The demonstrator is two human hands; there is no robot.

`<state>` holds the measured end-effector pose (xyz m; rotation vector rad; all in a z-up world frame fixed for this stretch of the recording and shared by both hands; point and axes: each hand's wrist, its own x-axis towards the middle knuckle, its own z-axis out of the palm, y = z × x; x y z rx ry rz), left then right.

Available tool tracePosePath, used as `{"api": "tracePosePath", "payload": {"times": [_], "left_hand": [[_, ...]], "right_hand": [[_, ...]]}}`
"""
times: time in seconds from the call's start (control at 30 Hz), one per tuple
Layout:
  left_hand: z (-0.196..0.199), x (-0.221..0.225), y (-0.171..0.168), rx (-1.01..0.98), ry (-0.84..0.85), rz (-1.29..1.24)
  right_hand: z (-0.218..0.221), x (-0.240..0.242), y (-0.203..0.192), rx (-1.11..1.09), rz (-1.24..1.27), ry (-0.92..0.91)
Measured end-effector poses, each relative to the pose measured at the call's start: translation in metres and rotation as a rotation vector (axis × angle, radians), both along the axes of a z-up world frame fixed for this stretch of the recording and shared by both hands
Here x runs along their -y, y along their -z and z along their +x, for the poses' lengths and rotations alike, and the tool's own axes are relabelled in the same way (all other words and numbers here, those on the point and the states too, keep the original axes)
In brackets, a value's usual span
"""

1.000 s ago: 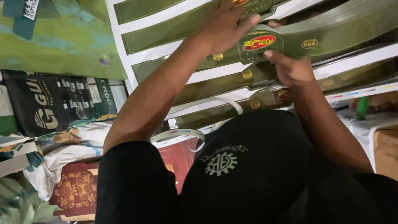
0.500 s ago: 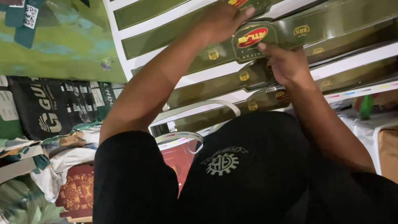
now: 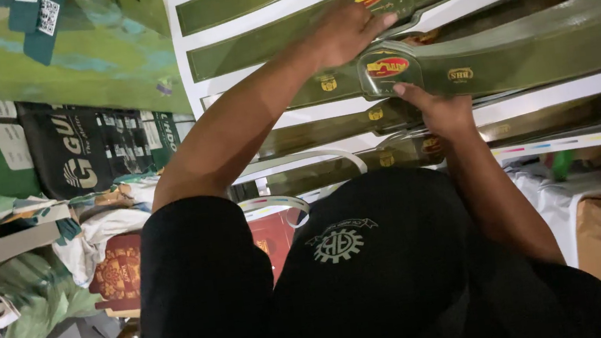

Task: The recorder is sorting and stacking long printed cardboard labels onto a pile in a workshop setting.

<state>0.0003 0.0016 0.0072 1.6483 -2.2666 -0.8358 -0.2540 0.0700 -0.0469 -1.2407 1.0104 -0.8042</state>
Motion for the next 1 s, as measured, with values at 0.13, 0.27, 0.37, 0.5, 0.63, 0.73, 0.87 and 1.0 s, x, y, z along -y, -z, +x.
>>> {"api": "tracePosePath", "payload": {"times": [0.13, 0.27, 0.37, 0.5, 0.63, 0.73, 0.87, 1.0], "left_hand": [[-0.001, -0.001, -0.008, -0.055, -0.003, 0.068], [-0.017, 0.008, -0.030, -0.010, 0.023, 0.258], [-0.021, 0.022, -0.005, 0.001, 0.101, 0.149], [-0.017, 0.033, 0.030, -0.096, 0.138, -0.005], [-0.017, 0.033, 0.016, -0.098, 0.147, 0.133], [-0.014, 0.029, 0.015, -0.102, 0.190, 0.056], [-0.013, 0.003, -0.028, -0.037, 0.064, 0.200], [-0.011, -0.008, -0.024, 0.066, 0.040, 0.045]], "right_hand": [[-0.001, -0.005, -0.012, -0.051, 0.090, 0.031], [0.003, -0.011, -0.026, -0.079, -0.019, 0.028], [0.005, -0.014, -0.038, -0.146, -0.117, -0.002], [0.004, -0.016, -0.044, -0.162, -0.136, 0.016], [0.000, -0.014, -0.034, -0.335, -0.222, -0.120], [0.000, -0.014, -0.029, -0.377, -0.425, -0.194], [0.001, -0.017, -0.035, -0.331, -0.305, -0.179], [0.004, -0.014, 0.007, -0.431, -0.479, -0.224]]}}
